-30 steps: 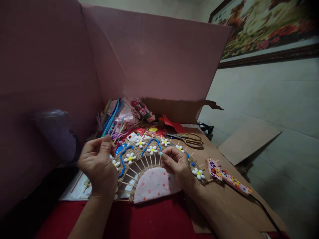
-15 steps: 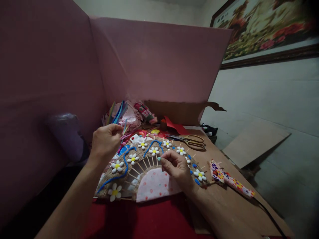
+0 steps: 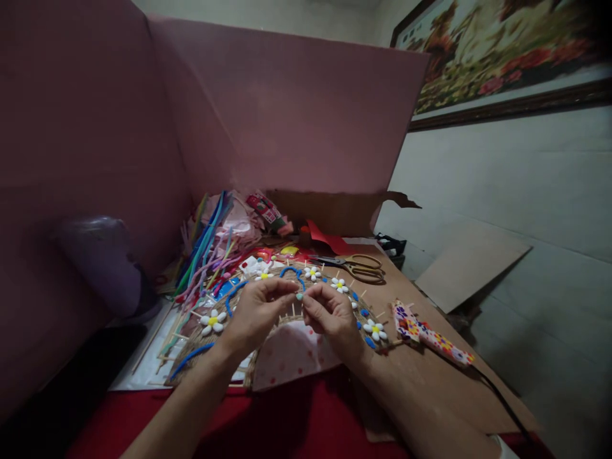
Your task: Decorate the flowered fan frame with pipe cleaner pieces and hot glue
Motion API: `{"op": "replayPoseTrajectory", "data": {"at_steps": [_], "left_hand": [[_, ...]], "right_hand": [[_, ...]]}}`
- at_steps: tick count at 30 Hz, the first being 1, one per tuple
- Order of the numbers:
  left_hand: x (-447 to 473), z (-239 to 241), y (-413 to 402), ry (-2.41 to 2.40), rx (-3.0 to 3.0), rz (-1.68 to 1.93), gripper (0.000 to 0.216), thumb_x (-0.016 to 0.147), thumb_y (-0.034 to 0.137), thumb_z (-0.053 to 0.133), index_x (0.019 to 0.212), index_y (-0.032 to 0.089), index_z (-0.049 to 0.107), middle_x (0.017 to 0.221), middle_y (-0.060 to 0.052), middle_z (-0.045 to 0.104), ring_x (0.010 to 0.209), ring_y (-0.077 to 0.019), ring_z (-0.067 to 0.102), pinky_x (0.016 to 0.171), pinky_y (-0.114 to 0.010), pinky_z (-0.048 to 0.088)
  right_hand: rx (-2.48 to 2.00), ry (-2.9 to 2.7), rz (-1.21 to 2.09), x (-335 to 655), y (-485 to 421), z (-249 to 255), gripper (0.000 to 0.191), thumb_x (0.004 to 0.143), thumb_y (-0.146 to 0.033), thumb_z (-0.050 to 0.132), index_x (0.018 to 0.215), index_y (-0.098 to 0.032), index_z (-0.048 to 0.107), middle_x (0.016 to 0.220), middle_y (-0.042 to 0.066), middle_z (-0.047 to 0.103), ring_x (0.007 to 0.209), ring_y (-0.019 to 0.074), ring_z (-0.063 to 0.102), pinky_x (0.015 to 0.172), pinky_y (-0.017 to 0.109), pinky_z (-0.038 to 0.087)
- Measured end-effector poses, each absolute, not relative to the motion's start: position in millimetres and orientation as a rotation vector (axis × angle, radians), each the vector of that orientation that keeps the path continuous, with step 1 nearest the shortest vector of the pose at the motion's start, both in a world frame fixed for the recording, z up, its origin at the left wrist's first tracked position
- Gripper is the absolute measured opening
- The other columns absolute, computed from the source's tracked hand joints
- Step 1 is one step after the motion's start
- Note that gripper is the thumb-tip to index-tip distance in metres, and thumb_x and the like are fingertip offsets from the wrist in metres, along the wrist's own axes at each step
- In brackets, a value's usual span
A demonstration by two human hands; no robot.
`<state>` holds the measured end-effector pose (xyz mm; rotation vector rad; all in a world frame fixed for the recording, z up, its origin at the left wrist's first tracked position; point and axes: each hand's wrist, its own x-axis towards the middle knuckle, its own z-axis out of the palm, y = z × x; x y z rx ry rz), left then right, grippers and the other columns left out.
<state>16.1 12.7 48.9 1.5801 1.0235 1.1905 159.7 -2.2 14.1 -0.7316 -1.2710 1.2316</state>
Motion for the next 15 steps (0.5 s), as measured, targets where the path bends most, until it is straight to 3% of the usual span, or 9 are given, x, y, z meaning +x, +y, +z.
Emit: {"op": "replayPoseTrajectory", "data": {"at_steps": [4,15], "left_hand": [[17.9,36.5,7.6,0.877,1.409,1.199,0.017,0.068,0.029,0.069,0.076,0.013,0.069,0.054,0.002,0.058,0.045,-0.0065,0.046,0.042,-0.018,0.036],[17.9,28.6,0.2,0.86,1.369,1.227,0.017,0.072,0.029,0.067,0.075,0.013,0.064,0.058,0.002,0.058,0.048,-0.0059,0.047,0.045,-0.017,0.038]], "right_hand": [[-0.723,-1.269,1.291,160.1,-1.8,13.0,0.022,0.078,-0.036,0.063,0.074,-0.017,0.053,0.05,-0.006,0.051,0.038,0.0031,0.034,0.036,0.016,0.022],[-0.598,-1.208,1.557,160.4,0.2,12.9,0.02,0.078,-0.033,0.06,0.071,-0.017,0.05,0.049,-0.006,0.054,0.031,0.0017,0.027,0.032,0.016,0.016]]}}
